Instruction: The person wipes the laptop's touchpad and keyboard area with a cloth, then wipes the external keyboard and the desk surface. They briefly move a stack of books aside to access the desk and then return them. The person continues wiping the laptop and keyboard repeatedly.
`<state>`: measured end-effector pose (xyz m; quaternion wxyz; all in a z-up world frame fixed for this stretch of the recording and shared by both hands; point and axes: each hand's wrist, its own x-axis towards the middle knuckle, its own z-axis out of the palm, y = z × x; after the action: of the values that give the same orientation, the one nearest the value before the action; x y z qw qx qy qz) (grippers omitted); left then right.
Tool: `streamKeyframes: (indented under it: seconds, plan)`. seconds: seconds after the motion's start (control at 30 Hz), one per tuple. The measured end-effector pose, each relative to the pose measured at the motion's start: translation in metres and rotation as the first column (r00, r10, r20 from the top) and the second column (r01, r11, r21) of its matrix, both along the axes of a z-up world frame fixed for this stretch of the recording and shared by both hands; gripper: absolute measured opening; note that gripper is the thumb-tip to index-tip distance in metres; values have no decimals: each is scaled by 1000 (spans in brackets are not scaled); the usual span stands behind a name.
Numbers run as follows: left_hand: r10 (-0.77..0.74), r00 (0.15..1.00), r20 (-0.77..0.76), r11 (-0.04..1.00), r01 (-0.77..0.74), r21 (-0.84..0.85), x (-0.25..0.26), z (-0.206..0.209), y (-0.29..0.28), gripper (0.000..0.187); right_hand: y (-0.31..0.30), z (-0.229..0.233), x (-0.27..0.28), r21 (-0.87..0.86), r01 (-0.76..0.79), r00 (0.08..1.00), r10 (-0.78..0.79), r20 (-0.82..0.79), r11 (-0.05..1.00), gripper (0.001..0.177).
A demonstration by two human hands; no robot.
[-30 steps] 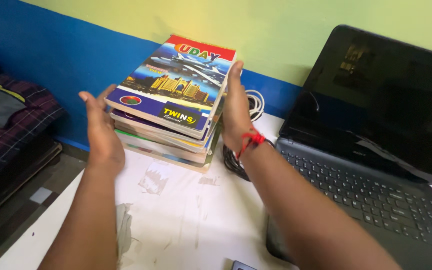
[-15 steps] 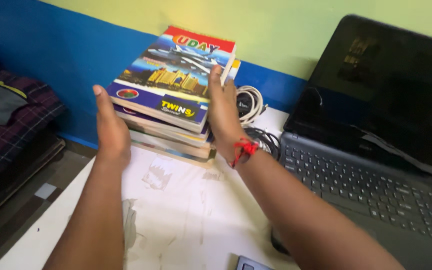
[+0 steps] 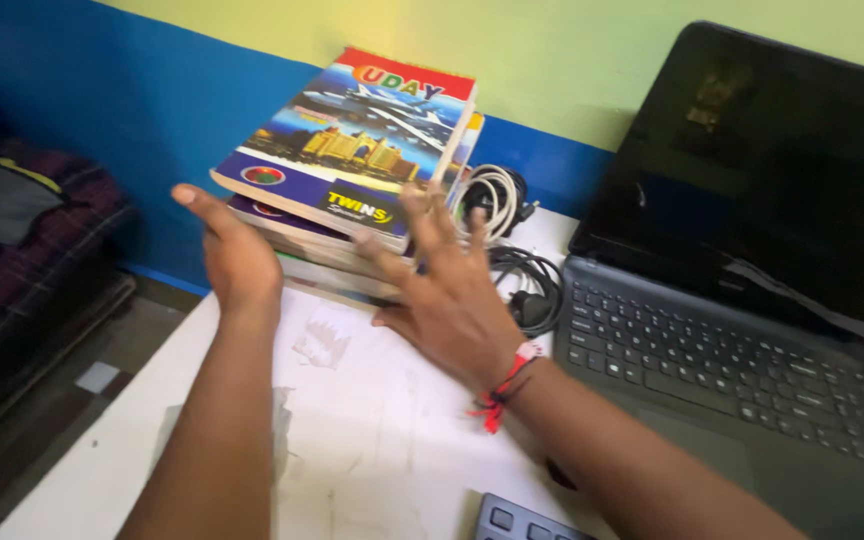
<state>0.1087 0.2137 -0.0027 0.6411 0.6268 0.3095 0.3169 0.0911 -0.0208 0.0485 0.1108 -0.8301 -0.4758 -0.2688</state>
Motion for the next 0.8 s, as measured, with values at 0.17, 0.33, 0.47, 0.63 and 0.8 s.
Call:
streamKeyframes:
  seconds: [0.17,0.33,0.47,0.63,0.8]
  plan:
    - [-51,998,-36,997,49,-61,-6,8,-1,120,5,-14,5,261,-136,983,163,-83,956,91]
    - [-80,997,-5,994,80,-68,-7,7,2,123,28,-46,-8,401,-3,984,75,-164,916,90]
    - [-34,999,-26,990,31,-135,-11,11,0,119,36,-46,-14,347,64,984,-1,-179,936,92]
    - [-36,999,40,998,38,-53,-16,12,-4,110,40,-43,-19,310,74,986,-23,-167,948,97]
    - [-162,961,225,984,139,114,-11,-1,-5,106,26,-39,-8,275,2,991,35,-130,961,89]
